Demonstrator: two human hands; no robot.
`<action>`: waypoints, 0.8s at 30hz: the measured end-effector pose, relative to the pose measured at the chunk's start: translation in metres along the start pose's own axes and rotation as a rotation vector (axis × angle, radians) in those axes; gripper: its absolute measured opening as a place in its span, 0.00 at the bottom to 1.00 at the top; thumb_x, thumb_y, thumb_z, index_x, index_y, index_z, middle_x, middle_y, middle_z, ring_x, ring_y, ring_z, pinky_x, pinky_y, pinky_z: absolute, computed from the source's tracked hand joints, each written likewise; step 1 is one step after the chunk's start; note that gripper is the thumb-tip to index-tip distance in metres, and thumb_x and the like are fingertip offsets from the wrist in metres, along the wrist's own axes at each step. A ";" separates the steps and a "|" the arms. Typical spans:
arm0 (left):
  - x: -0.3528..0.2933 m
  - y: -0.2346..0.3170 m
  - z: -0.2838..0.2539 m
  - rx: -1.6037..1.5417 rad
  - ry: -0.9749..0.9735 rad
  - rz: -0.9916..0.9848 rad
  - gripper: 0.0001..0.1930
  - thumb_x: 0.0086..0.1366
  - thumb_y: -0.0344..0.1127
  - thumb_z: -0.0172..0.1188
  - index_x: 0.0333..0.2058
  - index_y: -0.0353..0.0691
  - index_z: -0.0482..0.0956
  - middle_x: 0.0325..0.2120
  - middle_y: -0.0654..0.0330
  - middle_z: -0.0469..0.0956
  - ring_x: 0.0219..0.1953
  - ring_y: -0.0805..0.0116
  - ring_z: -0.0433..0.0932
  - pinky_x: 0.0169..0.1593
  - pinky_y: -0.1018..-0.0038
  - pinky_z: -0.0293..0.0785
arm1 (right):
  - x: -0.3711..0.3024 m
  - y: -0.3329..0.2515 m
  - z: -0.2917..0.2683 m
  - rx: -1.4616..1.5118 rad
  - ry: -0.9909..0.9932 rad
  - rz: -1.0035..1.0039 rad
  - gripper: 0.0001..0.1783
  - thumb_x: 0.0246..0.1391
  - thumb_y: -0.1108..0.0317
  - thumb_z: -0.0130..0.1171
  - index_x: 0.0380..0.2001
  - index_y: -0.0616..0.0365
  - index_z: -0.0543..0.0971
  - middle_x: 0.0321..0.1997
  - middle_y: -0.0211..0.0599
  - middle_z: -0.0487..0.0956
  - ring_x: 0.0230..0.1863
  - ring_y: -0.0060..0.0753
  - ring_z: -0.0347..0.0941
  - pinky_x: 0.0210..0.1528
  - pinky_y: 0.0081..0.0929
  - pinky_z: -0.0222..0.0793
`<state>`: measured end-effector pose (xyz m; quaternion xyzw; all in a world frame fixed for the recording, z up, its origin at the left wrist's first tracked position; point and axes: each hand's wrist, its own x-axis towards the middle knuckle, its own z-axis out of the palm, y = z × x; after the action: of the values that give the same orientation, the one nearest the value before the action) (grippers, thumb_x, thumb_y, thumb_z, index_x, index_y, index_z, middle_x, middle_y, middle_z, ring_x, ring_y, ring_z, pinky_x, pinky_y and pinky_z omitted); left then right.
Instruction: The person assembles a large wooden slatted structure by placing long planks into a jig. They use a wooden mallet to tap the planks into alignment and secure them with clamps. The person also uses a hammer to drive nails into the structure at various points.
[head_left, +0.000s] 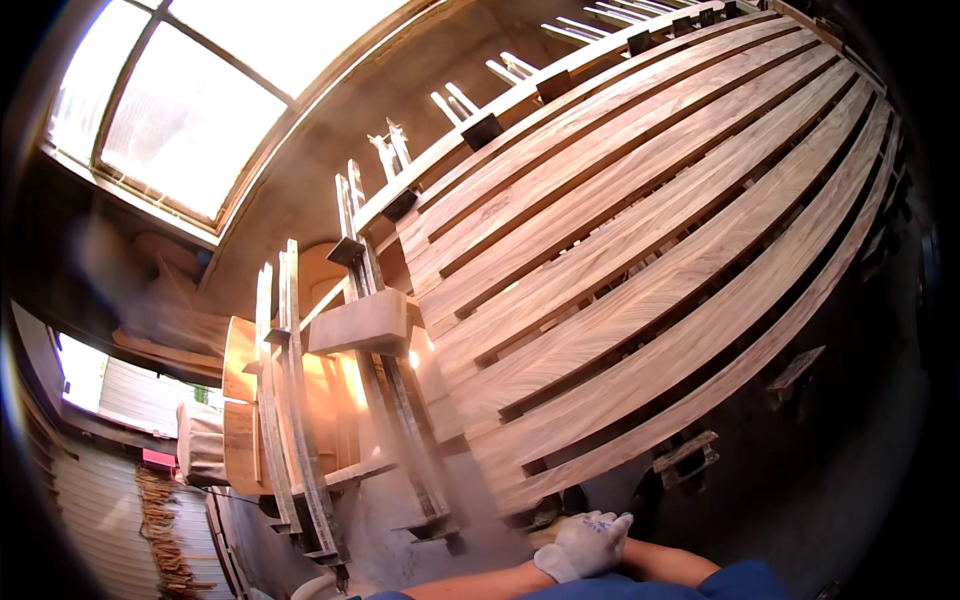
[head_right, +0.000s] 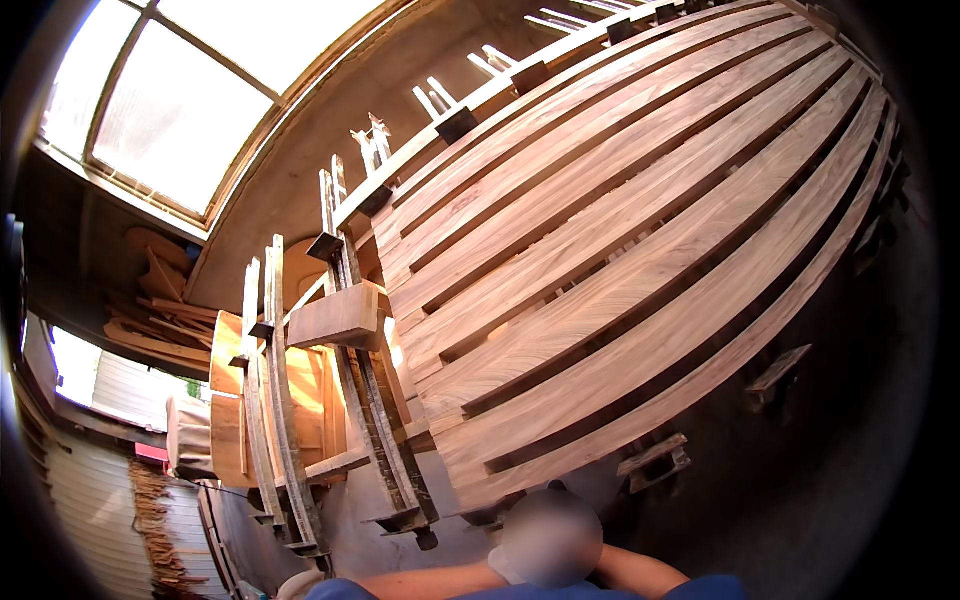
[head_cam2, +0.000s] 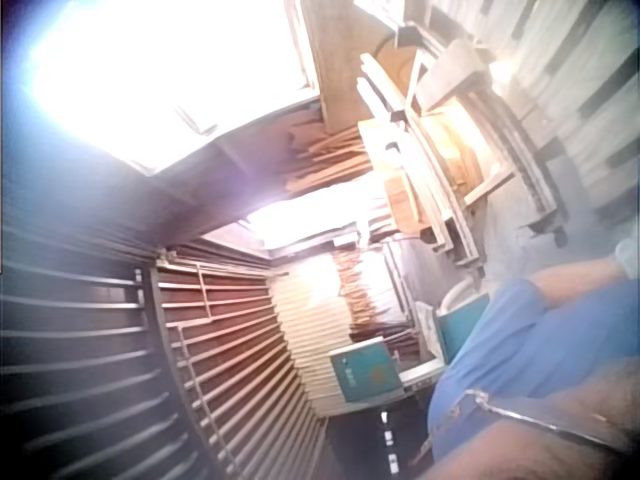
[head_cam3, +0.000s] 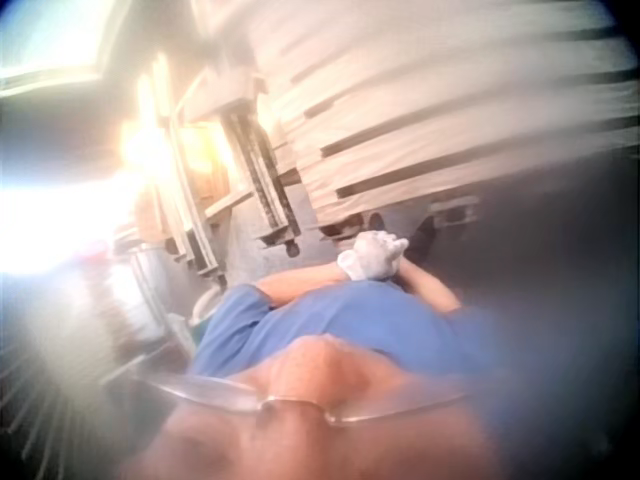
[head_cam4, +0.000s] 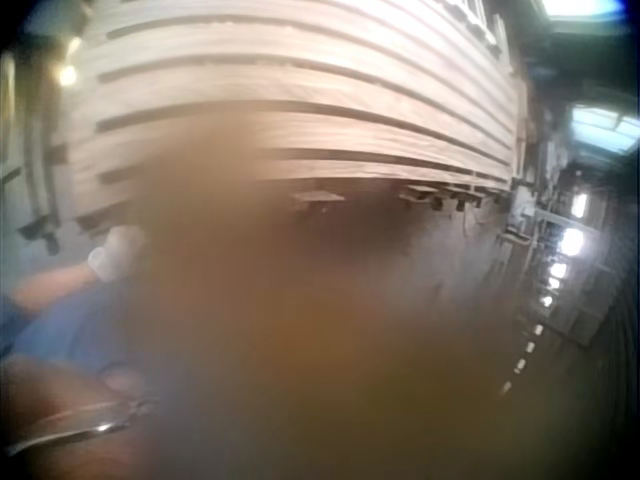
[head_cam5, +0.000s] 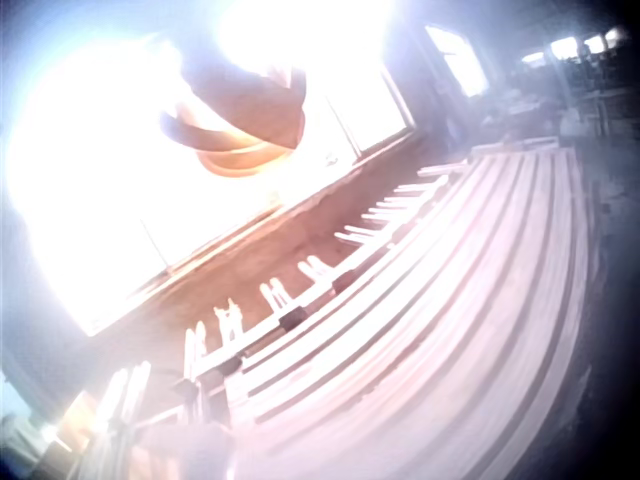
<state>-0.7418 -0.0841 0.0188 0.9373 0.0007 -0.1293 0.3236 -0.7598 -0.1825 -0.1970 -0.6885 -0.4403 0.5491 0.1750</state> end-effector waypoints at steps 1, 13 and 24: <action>0.003 -0.002 -0.002 -0.085 -0.010 0.020 0.10 0.67 0.37 0.55 0.41 0.41 0.82 0.31 0.51 0.84 0.34 0.51 0.84 0.37 0.55 0.81 | 0.001 0.002 0.000 0.000 0.004 0.001 0.20 0.62 0.60 0.61 0.54 0.57 0.80 0.43 0.38 0.84 0.46 0.32 0.80 0.51 0.32 0.75; 0.013 -0.004 -0.020 -0.206 0.162 0.192 0.23 0.68 0.50 0.61 0.55 0.41 0.79 0.45 0.48 0.82 0.50 0.47 0.81 0.55 0.56 0.76 | -0.020 -0.009 -0.039 -0.005 0.402 0.163 0.18 0.66 0.61 0.58 0.54 0.59 0.80 0.41 0.38 0.84 0.44 0.31 0.81 0.49 0.31 0.76; -0.115 -0.092 -0.026 0.158 0.535 0.315 0.41 0.57 0.51 0.73 0.65 0.40 0.69 0.61 0.45 0.71 0.65 0.44 0.69 0.66 0.52 0.67 | -0.167 -0.143 -0.084 0.155 1.466 0.067 0.22 0.68 0.58 0.57 0.55 0.64 0.78 0.51 0.51 0.81 0.51 0.44 0.81 0.54 0.36 0.76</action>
<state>-0.8543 0.0140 0.0105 0.9488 -0.0696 0.1740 0.2542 -0.7436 -0.2168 0.0354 -0.8774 -0.1490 -0.0172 0.4558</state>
